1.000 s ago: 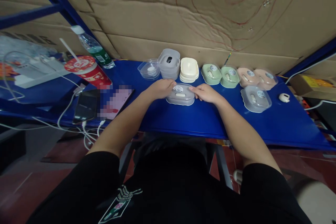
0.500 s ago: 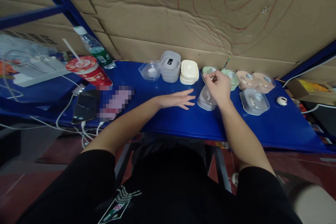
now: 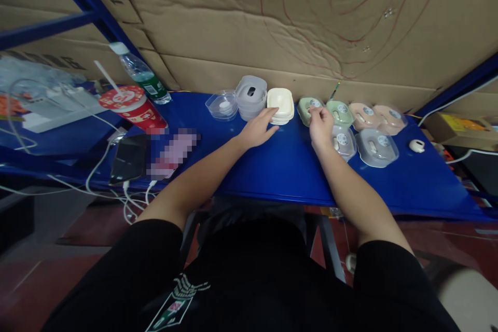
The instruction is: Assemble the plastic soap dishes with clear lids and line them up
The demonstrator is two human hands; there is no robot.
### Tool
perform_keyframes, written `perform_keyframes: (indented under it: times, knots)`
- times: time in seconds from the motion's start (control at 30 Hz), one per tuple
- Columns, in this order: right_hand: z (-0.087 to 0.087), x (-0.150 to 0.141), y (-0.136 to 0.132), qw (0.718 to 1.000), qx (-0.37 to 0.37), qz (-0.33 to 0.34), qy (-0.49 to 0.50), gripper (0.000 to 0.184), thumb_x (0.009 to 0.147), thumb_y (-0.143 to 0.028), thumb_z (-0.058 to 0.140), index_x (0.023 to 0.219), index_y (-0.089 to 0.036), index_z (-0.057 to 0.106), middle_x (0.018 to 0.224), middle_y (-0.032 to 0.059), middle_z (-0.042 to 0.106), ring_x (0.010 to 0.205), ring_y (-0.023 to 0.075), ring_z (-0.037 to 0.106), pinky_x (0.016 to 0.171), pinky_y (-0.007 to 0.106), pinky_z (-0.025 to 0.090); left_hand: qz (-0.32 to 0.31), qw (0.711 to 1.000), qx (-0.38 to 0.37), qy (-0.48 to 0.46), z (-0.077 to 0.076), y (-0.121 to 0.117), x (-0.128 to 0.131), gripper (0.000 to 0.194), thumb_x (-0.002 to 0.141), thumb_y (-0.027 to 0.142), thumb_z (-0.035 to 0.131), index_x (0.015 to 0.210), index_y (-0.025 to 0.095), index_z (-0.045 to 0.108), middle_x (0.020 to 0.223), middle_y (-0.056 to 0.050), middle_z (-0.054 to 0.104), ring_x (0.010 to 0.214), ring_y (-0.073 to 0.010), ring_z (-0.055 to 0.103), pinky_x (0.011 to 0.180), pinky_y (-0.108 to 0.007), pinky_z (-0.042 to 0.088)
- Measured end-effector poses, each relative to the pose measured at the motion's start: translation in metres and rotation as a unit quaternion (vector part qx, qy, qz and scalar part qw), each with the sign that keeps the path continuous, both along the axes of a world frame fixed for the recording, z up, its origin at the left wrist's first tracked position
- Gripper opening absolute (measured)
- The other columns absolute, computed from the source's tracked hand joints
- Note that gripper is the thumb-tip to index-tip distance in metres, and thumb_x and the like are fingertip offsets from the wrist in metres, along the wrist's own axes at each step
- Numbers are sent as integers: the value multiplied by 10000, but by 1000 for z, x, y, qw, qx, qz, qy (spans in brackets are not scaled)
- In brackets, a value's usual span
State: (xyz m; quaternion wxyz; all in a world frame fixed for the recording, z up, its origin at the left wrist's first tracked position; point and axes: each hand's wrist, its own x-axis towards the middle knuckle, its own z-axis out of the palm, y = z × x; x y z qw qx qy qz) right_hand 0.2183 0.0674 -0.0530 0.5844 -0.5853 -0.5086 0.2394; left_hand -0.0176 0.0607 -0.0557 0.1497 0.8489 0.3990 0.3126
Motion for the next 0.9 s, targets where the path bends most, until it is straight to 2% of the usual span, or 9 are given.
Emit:
perform_keyframes:
  times: [0.1, 0.23, 0.4, 0.47, 0.53, 0.6, 0.67, 0.8, 0.9]
  knots:
    - [-2, 20, 11, 999, 9, -33, -14, 585, 921, -865, 497, 832, -289, 548, 614, -15, 465, 569, 196, 474, 554, 361, 390, 25, 999, 0, 22, -2, 3, -1, 575, 1041, 229, 611, 1600, 131, 514, 1576, -219, 571, 1391, -335, 645, 1192, -498, 536]
    - [-7, 38, 22, 996, 29, -49, -63, 595, 971, -839, 424, 836, -280, 574, 621, -13, 473, 568, 201, 490, 566, 368, 397, 73, 995, 13, 62, 1, 1, -4, 438, 1045, 203, 620, 1480, 161, 642, 1442, -190, 643, 1335, -332, 663, 1127, -482, 572]
    - [-7, 46, 25, 992, 59, -35, -105, 536, 971, -780, 498, 777, -280, 520, 615, -20, 482, 585, 187, 478, 622, 372, 420, 82, 993, 30, 83, 9, -4, -5, 342, 1057, 197, 604, 1376, 178, 727, 1374, -175, 657, 1311, -325, 661, 1082, -450, 573]
    - [-6, 44, 22, 990, 64, -16, -121, 503, 956, -757, 552, 825, -272, 554, 630, -22, 505, 590, 183, 481, 627, 368, 426, 82, 994, 47, 45, 12, -8, -7, 314, 1063, 228, 603, 1345, 199, 738, 1372, -156, 660, 1277, -300, 673, 1078, -435, 567]
    - [-5, 39, 16, 988, 61, 24, -140, 490, 925, -741, 624, 986, -255, 619, 674, -23, 545, 606, 186, 502, 632, 365, 442, 81, 994, 64, -20, 15, -13, -11, 278, 1068, 279, 607, 1303, 214, 742, 1359, -133, 675, 1208, -264, 694, 1071, -416, 569]
    - [-5, 31, 8, 981, 57, 77, -170, 599, 876, -750, 696, 1193, -247, 623, 750, -13, 604, 637, 194, 534, 647, 368, 468, 75, 991, 61, -91, 19, -20, -14, 248, 1067, 329, 611, 1250, 218, 735, 1301, -112, 708, 1090, -225, 718, 1017, -387, 593]
    - [-2, 22, -1, 969, 54, 124, -206, 700, 841, -798, 719, 1263, -249, 615, 843, 20, 661, 703, 215, 579, 679, 383, 500, 67, 987, 22, -144, 22, -27, -17, 288, 1068, 368, 599, 1302, 228, 693, 1187, -87, 748, 945, -199, 730, 914, -363, 620]
    - [7, 10, -19, 954, 43, 155, -255, 685, 910, -932, 487, 859, -259, 604, 752, 37, 597, 735, 231, 555, 686, 386, 481, 69, 984, -55, -155, 32, -33, -23, 511, 1083, 352, 526, 1585, 262, 496, 994, -49, 792, 843, -227, 755, 835, -389, 626]
    - [13, 9, -25, 938, 0, 189, -291, 754, 937, -957, 366, 673, -260, 485, 639, 12, 487, 668, 195, 481, 628, 352, 390, 102, 992, -41, -60, 39, -28, -33, 477, 1027, 375, 609, 1479, 228, 635, 991, -84, 808, 967, -305, 771, 916, -462, 609]
